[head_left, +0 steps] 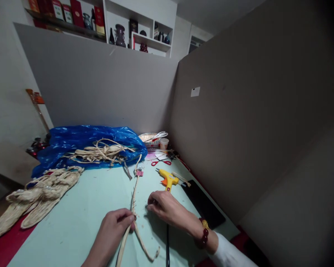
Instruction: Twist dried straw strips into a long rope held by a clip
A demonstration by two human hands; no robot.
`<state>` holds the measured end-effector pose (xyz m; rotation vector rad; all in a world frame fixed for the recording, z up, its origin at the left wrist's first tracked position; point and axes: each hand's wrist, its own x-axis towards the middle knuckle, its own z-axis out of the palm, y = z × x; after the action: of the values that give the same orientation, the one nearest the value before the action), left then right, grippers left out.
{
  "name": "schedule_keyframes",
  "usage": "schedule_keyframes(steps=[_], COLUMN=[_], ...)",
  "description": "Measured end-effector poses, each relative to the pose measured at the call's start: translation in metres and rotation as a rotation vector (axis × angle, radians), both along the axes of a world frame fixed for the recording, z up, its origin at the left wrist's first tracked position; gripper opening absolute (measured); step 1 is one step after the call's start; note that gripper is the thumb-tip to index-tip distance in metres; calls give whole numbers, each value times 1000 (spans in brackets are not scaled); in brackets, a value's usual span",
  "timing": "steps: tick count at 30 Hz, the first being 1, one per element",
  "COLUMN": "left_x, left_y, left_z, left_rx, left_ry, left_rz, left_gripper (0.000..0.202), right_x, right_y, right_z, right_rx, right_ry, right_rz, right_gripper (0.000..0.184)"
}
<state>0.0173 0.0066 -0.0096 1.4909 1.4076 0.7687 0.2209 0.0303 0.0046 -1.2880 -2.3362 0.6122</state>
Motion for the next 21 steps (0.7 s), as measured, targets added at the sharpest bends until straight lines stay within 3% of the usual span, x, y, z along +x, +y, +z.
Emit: schedule_keyframes(steps=[4, 7, 10, 13, 16, 21], left_x=[2, 2, 0, -2, -2, 0], left_y=[-1, -1, 1, 4, 6, 7], left_z=[3, -1, -8, -14, -16, -13], left_rx=[1, 4, -1, -2, -9, -22], left_ry=[5, 22, 45, 54, 54, 53], left_rz=[-6, -18, -18, -7, 13, 25], left_gripper=[28, 28, 29, 29, 27, 24], right_x=[-9, -23, -40, -56, -63, -62], right_y=[13, 50, 94, 126, 140, 148], right_z=[4, 5, 2, -4, -9, -14], right_rx=[50, 48, -64, -91, -91, -76], right_ry=[11, -45, -32, -27, -25, 0], right_rz=[-93, -235, -360, -381, -390, -393], right_gripper=[20, 26, 37, 30, 20, 26])
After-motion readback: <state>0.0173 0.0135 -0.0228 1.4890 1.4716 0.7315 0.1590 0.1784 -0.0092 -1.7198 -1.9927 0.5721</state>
